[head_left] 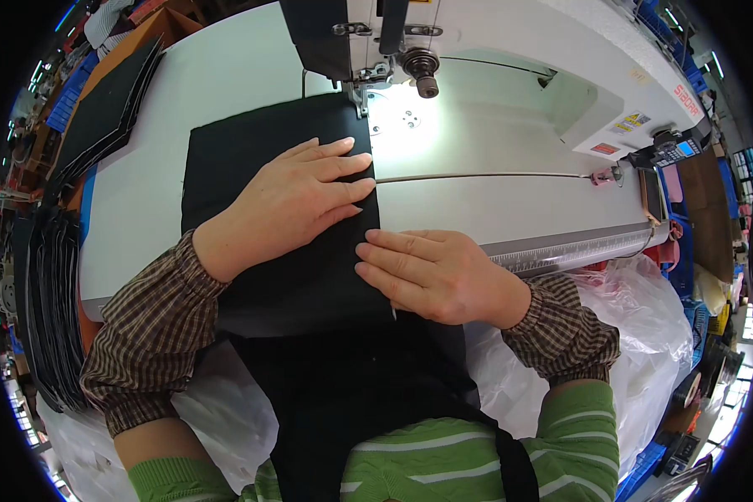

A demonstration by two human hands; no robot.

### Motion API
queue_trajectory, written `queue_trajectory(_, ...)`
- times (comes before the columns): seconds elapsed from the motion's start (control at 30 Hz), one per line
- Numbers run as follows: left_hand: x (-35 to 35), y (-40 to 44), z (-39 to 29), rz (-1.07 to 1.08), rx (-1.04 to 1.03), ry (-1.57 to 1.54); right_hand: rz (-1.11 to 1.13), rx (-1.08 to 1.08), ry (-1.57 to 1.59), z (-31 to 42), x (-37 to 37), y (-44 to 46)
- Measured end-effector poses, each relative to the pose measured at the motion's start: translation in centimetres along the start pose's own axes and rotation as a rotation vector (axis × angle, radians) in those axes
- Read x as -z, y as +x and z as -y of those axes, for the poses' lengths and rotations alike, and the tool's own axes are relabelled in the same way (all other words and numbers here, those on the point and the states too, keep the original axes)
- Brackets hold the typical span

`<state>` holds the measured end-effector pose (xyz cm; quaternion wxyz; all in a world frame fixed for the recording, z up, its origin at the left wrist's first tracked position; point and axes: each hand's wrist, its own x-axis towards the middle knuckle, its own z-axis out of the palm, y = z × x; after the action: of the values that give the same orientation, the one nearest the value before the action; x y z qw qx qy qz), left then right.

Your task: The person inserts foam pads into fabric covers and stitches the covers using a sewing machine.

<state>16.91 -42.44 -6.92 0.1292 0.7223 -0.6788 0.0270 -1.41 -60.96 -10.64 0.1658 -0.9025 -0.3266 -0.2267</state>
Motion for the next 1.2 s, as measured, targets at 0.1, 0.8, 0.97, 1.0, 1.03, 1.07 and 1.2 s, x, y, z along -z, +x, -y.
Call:
queue_trajectory(0.1, 0.41, -0.14, -0.49, 0.055, 0.016, -0.028, -0.023, -0.022, -0.007, -0.12, 0.03, -0.18)
queue_trajectory(0.8, 0.04, 0.33, -0.03, 0.054, 0.061, -0.019, 0.011, -0.176, 0.065, -0.47, 0.72, 0.57)
queue_trajectory(0.97, -0.05, -0.02, -0.38, 0.056, 0.064, -0.048, 0.004, -0.187, 0.082, -0.66, 0.58, 0.38)
queue_trajectory(1.0, -0.04, -0.06, -0.42, 0.056, 0.065, -0.049, 0.005, -0.186, 0.083, -0.69, 0.61, 0.37)
queue_trajectory(1.03, -0.04, -0.09, -0.49, 0.055, 0.064, -0.052, 0.008, -0.191, 0.082, -0.72, 0.67, 0.36)
queue_trajectory(1.07, -0.02, -0.14, -0.54, 0.054, 0.063, -0.056, 0.012, -0.195, 0.08, -0.74, 0.72, 0.37)
queue_trajectory(1.2, 0.05, -0.17, -0.75, 0.055, 0.068, -0.064, 0.016, -0.208, 0.079, -0.75, 0.9, 0.41)
